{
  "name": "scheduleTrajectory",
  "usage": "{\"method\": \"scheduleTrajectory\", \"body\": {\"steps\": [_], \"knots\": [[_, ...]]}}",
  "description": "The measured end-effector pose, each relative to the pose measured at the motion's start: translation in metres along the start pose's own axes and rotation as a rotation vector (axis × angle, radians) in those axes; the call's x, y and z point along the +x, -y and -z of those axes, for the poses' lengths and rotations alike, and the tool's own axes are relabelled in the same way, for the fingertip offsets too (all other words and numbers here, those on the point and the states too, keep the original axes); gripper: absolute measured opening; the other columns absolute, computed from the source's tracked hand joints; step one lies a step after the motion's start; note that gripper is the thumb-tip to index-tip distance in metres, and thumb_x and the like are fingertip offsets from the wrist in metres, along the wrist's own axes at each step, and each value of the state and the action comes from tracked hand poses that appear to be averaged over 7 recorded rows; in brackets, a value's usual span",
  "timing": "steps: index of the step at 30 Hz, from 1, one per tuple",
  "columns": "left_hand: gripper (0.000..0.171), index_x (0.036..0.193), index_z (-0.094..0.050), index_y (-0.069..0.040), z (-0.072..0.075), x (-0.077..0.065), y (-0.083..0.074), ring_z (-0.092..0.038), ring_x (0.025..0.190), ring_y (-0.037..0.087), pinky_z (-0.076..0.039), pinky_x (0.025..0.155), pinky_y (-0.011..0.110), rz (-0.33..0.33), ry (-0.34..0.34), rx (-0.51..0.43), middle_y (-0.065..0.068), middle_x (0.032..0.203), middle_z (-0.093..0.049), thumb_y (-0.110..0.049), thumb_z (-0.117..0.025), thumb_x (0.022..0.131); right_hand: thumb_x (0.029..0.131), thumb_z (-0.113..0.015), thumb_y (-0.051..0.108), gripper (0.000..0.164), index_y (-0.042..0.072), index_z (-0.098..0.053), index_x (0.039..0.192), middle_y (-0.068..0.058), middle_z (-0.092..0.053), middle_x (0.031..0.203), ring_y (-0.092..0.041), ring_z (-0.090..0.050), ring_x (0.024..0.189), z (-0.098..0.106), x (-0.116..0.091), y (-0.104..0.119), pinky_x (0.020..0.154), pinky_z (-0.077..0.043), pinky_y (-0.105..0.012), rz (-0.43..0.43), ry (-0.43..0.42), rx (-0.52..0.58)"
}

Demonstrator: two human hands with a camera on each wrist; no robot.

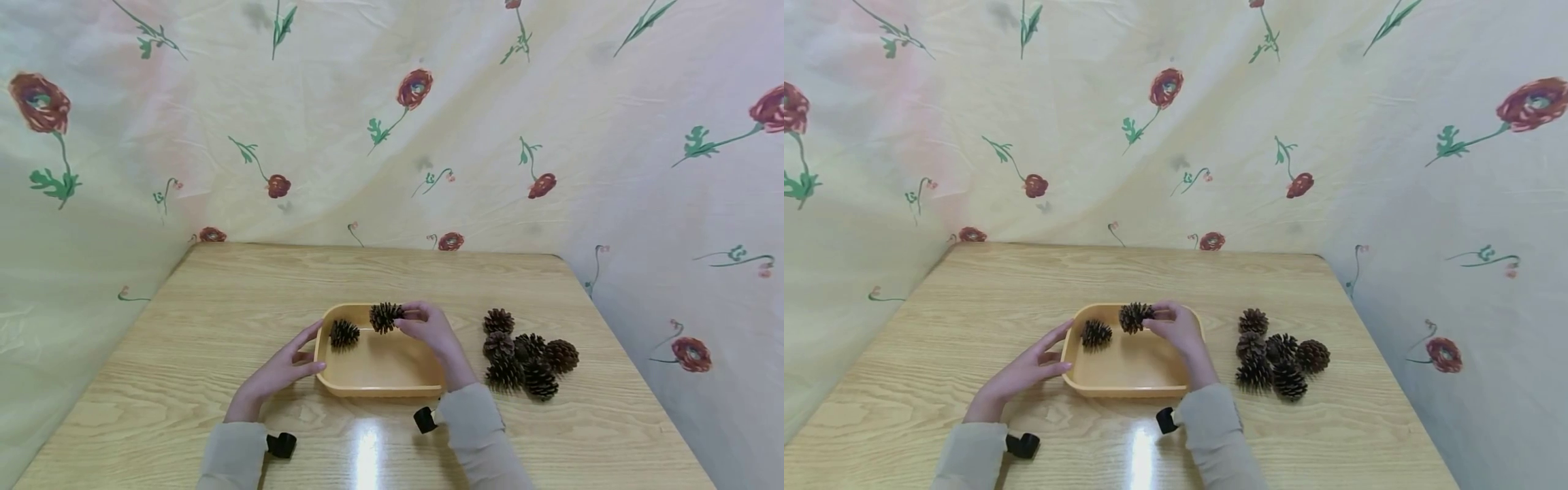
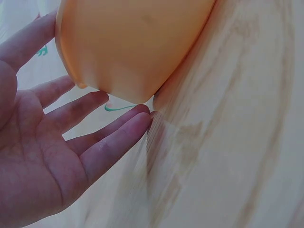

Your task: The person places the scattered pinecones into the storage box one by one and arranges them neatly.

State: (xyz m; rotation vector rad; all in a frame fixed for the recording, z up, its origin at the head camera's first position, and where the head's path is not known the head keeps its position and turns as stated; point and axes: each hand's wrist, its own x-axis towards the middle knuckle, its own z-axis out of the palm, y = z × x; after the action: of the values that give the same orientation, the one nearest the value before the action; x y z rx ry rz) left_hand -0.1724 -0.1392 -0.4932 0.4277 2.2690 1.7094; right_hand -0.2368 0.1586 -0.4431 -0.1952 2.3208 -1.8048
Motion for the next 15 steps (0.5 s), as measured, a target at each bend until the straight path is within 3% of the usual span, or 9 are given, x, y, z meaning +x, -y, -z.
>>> {"method": "scheduleTrajectory", "body": {"steps": [4,8,12,15], "knots": [[0.080,0.157,-0.015,-0.024,0.000,0.001,0.001,-0.043,0.132,0.048,-0.040,0.105,0.058,-0.001,0.000,0.002,0.020,0.160,-0.016,-0.024,-0.065,0.093,0.088,-0.069,0.012,0.039,-0.002,-0.060,0.123,-0.023,-0.065,0.116,-0.021,-0.066,0.096,-0.006,0.004,-0.003,0.089,-0.056,-0.037,-0.020,-0.046,-0.025],[0.080,0.157,-0.015,-0.023,0.000,0.001,0.001,-0.043,0.131,0.048,-0.040,0.106,0.058,-0.007,0.001,0.003,0.020,0.160,-0.016,-0.022,-0.064,0.094,0.084,-0.074,0.014,0.036,0.001,-0.065,0.117,-0.020,-0.069,0.111,-0.025,-0.067,0.097,-0.011,0.005,-0.005,0.085,-0.056,-0.035,-0.033,-0.093,-0.118],[0.080,0.157,-0.015,-0.023,-0.001,0.001,0.002,-0.043,0.131,0.048,-0.042,0.105,0.057,-0.011,0.002,-0.005,0.020,0.160,-0.015,-0.019,-0.064,0.094,0.083,-0.075,0.017,0.037,0.002,-0.067,0.116,-0.018,-0.070,0.111,-0.029,-0.067,0.101,-0.015,0.007,-0.006,0.085,-0.056,-0.037,-0.049,-0.090,-0.217],[0.081,0.157,-0.014,-0.022,-0.001,0.001,0.002,-0.042,0.132,0.049,-0.043,0.105,0.055,-0.012,0.003,-0.012,0.021,0.160,-0.014,-0.020,-0.065,0.093,0.083,-0.075,0.015,0.039,0.000,-0.065,0.117,-0.020,-0.068,0.114,-0.031,-0.066,0.101,-0.019,0.008,-0.006,0.086,-0.056,-0.038,-0.077,-0.067,-0.208]]}}
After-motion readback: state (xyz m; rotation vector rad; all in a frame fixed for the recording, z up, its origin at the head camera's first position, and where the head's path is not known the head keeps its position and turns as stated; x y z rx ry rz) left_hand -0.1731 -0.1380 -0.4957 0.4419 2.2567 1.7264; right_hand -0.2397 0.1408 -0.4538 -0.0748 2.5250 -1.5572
